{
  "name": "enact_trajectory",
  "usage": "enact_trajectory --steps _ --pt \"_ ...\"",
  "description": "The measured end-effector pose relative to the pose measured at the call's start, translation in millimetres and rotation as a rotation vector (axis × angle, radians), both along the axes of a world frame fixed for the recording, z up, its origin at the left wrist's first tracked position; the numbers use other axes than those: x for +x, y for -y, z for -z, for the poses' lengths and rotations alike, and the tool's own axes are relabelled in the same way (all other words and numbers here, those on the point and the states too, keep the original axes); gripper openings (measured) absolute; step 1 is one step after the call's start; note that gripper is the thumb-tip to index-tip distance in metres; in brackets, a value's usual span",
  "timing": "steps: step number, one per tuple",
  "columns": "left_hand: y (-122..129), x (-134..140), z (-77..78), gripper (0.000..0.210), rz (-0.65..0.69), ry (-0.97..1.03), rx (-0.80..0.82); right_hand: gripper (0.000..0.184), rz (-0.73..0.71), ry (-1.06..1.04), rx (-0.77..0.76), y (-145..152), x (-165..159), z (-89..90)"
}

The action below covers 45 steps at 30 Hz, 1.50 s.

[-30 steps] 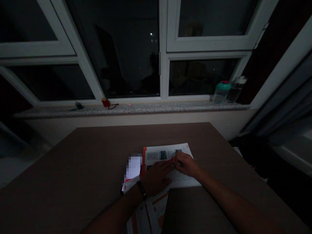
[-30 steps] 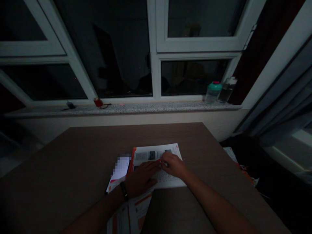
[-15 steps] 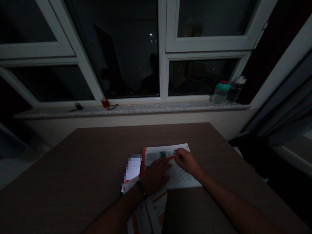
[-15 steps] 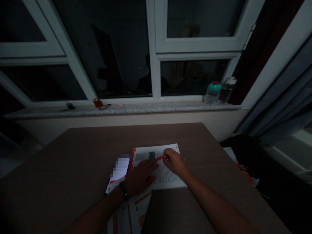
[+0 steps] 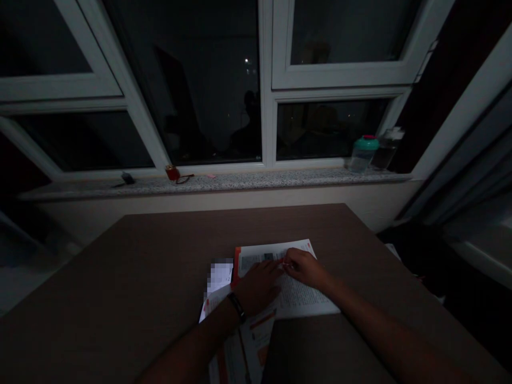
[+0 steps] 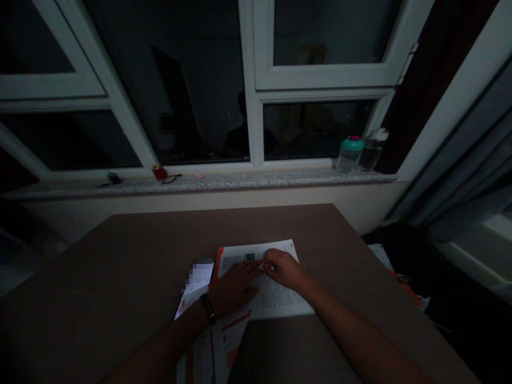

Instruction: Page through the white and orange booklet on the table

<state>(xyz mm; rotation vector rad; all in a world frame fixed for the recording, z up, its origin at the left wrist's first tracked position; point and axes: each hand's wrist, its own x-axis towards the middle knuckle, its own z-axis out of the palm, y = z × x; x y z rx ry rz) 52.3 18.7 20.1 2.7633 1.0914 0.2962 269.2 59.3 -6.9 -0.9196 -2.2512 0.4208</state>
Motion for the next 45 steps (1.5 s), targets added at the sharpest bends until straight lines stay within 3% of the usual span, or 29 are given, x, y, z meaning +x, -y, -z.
enact_trajectory --steps 4,7,12,20,26,32,35,40,42,45 --pt "0.1 -1.4 2.1 0.044 0.012 0.018 0.002 0.018 0.024 0.032 0.091 -4.0 -2.7 4.2" --pt "1.1 -1.8 2.4 0.042 0.003 0.01 0.007 0.019 0.132 0.047 0.139 -10.0 -2.3 8.0" --pt "2.3 -1.9 2.4 0.041 -0.008 -0.004 0.003 0.015 0.22 0.02 0.134 -11.1 0.7 11.3" --pt "1.6 -2.8 3.7 0.044 0.002 0.01 0.012 0.017 0.011 0.063 0.16 1.2 0.1 4.6" --pt "2.7 -4.2 2.6 0.045 0.002 -0.002 0.0 0.02 0.215 0.079 0.168 -9.5 0.9 6.6" --pt "3.2 -6.5 6.4 0.05 0.01 0.017 -0.007 0.013 0.308 -0.026 0.136 -10.4 4.4 11.4" --pt "3.5 -6.7 7.3 0.051 0.009 0.026 0.0 0.01 0.263 -0.071 0.126 -6.7 4.1 12.0" --pt "3.7 -6.2 6.3 0.055 0.016 0.031 -0.006 0.012 -0.007 0.009 0.103 -0.8 1.1 6.7" --pt "3.6 -6.2 5.6 0.056 0.019 0.018 -0.01 0.016 -0.008 0.021 0.115 -2.7 0.3 5.7" --pt "4.0 -6.5 4.4 0.054 0.018 0.016 -0.018 0.017 0.103 0.04 0.147 -9.5 0.5 7.4"
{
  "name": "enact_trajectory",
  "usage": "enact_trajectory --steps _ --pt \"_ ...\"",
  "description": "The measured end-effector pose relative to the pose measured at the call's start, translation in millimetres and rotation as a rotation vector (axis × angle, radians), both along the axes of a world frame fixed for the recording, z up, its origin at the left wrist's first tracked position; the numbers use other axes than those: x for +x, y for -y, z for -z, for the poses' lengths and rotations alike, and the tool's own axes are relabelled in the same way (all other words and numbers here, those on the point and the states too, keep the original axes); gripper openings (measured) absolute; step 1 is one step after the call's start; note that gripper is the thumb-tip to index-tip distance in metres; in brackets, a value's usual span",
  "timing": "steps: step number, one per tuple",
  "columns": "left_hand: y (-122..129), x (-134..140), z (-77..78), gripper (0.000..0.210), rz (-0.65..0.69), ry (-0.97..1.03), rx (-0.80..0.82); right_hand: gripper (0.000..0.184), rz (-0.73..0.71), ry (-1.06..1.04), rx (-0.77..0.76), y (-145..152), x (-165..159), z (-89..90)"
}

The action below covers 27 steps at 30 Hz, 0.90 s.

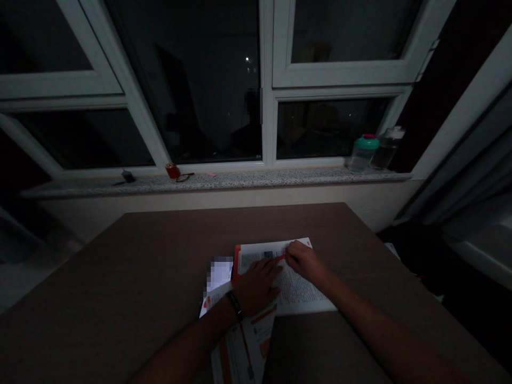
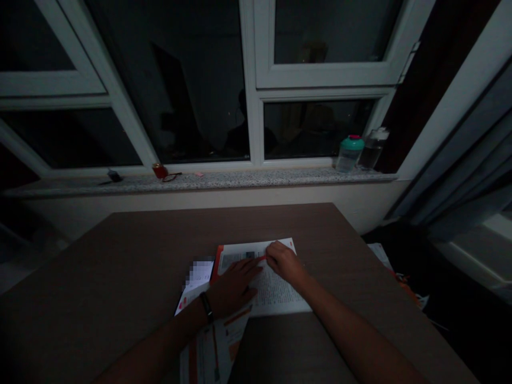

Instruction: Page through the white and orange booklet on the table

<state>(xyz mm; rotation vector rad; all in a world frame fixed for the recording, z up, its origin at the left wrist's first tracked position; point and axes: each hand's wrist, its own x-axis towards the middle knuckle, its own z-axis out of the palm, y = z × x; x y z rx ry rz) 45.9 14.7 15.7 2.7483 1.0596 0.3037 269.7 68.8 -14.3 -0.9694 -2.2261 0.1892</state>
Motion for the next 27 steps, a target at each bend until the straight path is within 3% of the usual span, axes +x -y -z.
enact_trajectory --steps 7,15,22,27 --pt "2.6 -0.4 -0.3 0.052 -0.024 0.026 0.007 0.011 0.134 -0.016 -0.006 -1.5 2.4 2.7" --pt "2.2 1.3 -3.6 0.052 -0.002 0.014 0.023 0.012 -0.147 0.079 0.036 9.2 2.5 -0.5" --pt "4.2 -0.2 -5.4 0.046 -0.018 0.02 0.012 0.016 0.098 0.052 0.028 0.3 3.5 -3.5" --pt "3.6 -1.5 -2.9 0.049 -0.028 0.011 0.012 0.012 0.077 0.01 0.022 5.6 4.1 -2.6"
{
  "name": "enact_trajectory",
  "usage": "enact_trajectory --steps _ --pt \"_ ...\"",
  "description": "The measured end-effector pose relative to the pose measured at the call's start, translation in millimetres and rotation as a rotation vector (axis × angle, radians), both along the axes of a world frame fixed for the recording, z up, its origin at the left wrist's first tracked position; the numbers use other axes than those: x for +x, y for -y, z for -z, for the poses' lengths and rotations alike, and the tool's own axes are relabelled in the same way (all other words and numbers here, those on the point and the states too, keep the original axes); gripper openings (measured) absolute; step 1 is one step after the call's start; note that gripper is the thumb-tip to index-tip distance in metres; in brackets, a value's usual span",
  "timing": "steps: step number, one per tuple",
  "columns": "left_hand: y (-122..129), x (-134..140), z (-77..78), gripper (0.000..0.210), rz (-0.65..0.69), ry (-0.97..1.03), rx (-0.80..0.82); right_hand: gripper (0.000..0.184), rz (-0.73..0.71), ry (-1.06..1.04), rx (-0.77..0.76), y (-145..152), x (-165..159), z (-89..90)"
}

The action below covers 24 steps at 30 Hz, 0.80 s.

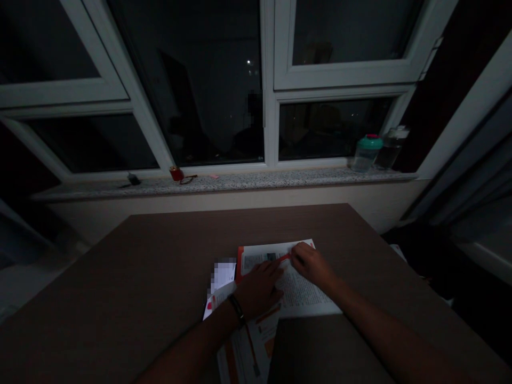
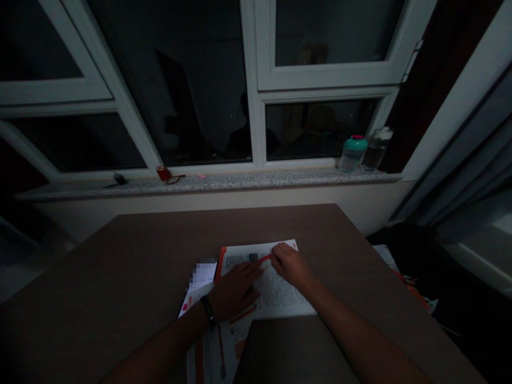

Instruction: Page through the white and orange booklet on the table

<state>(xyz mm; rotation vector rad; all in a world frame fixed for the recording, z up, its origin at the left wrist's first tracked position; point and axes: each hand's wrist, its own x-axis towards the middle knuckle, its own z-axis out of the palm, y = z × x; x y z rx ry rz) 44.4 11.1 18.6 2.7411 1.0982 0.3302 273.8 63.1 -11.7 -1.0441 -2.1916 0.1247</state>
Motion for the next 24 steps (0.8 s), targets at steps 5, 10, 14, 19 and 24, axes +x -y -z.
enact_trajectory --steps 5,10,14,19,24 --pt "-0.2 1.7 1.5 0.046 -0.025 -0.017 0.007 0.013 -0.101 -0.004 0.027 5.5 -0.7 -0.3" --pt "-0.4 2.1 1.9 0.049 -0.021 0.009 0.01 0.012 -0.226 0.074 0.039 9.5 0.0 0.5" --pt "-1.8 2.1 0.5 0.049 -0.002 -0.007 0.002 0.012 -0.258 0.056 0.015 5.7 -0.7 3.4" --pt "-2.4 0.9 1.5 0.044 -0.005 0.007 0.012 0.017 -0.079 -0.032 0.0 -5.8 -2.6 4.6" --pt "-2.6 0.8 3.2 0.044 -0.001 0.02 0.005 0.019 -0.144 -0.048 -0.018 -0.7 -2.4 0.9"
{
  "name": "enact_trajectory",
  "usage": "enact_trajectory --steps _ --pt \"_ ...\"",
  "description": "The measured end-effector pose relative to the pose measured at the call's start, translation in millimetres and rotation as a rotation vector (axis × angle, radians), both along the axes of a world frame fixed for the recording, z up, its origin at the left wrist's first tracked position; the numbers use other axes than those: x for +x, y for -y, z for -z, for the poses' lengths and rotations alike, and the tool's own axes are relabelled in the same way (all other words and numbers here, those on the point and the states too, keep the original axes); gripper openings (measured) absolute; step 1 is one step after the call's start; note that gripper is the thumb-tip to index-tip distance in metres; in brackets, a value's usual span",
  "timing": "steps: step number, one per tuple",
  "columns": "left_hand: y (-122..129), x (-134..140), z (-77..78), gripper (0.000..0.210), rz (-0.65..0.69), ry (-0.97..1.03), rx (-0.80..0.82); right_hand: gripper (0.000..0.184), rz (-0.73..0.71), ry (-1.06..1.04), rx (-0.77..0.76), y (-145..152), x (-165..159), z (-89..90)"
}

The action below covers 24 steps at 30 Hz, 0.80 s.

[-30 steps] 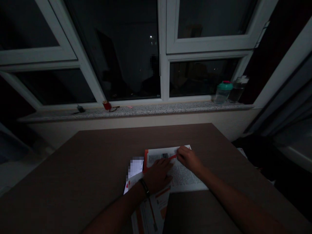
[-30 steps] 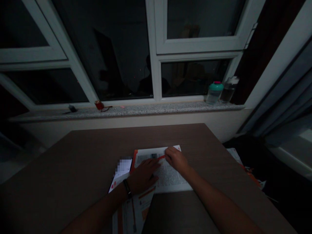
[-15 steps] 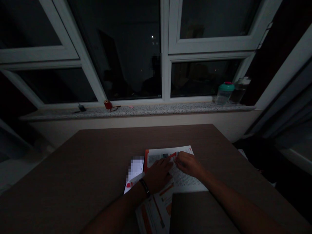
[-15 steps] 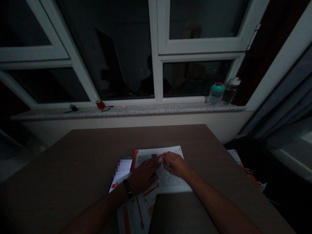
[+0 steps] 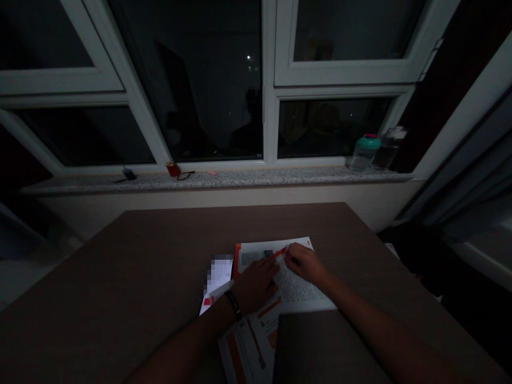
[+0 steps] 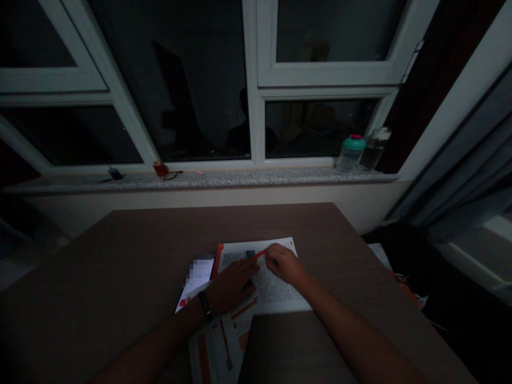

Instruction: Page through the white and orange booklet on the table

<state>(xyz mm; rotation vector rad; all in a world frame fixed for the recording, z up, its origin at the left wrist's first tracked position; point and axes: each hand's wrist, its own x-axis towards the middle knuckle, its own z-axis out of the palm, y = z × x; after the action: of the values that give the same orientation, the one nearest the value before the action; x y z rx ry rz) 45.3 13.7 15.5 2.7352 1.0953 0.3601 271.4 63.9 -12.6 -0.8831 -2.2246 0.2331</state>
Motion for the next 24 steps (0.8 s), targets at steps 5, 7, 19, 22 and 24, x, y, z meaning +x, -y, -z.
enact_trajectory --steps 5,7,19,22,24 --pt "-0.3 0.8 -4.2 0.046 0.006 -0.003 -0.011 0.015 -0.148 0.033 -0.045 14.3 -1.2 -3.8" --pt "-0.3 1.2 -5.4 0.047 0.007 -0.002 -0.009 0.015 -0.194 0.044 -0.06 15.2 -2.1 -4.0" --pt "0.3 0.1 -1.7 0.047 -0.016 -0.027 -0.015 0.012 0.042 -0.083 -0.108 0.3 -1.4 6.9" --pt "0.0 0.1 -2.4 0.05 -0.024 -0.025 -0.003 0.01 0.053 -0.113 -0.14 3.7 -2.2 6.4" --pt "0.1 0.0 -2.2 0.053 -0.025 -0.022 0.001 0.01 0.048 -0.117 -0.156 4.9 -3.4 4.4"
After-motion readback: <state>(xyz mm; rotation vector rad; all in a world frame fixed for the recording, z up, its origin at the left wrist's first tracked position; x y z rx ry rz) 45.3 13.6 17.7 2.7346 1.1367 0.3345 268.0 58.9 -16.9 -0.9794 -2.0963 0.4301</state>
